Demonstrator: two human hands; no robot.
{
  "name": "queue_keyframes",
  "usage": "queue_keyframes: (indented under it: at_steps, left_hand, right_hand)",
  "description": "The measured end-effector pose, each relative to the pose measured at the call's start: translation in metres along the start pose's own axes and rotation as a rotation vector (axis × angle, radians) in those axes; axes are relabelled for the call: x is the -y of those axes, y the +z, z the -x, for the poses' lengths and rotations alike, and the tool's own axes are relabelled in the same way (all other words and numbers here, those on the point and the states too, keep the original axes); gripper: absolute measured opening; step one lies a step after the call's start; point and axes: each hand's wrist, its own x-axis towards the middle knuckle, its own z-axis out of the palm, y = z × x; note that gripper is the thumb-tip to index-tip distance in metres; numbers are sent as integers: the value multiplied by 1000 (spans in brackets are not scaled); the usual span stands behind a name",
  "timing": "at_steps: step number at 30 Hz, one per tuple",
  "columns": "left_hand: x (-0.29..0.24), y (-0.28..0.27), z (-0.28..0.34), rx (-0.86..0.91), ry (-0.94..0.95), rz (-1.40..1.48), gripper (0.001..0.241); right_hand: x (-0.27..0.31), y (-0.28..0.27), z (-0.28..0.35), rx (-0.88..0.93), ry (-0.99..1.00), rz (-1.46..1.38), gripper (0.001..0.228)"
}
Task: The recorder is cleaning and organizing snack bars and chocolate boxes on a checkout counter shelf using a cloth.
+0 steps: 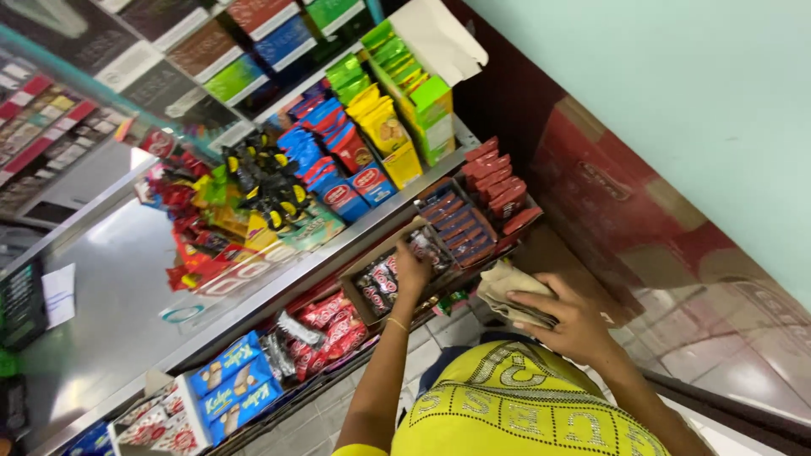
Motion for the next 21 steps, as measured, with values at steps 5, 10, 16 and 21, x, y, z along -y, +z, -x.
queue_keyframes:
  at_steps: [5, 10, 16, 21]
  left_hand:
    - [-33, -23, 24, 117, -18, 92, 76]
    - [-24, -31, 28, 153, -29, 126, 79]
    - [2, -86, 84, -132, 278, 173, 22]
    - [56, -179, 140, -442, 239, 15, 21]
  right_hand:
    - [7, 18, 11, -45, 8, -3, 48]
    - [34, 38, 18, -62, -32, -66, 45]
    - [66, 62, 37, -64, -61, -106, 44]
    - [76, 86, 70, 5, -67, -90, 47]
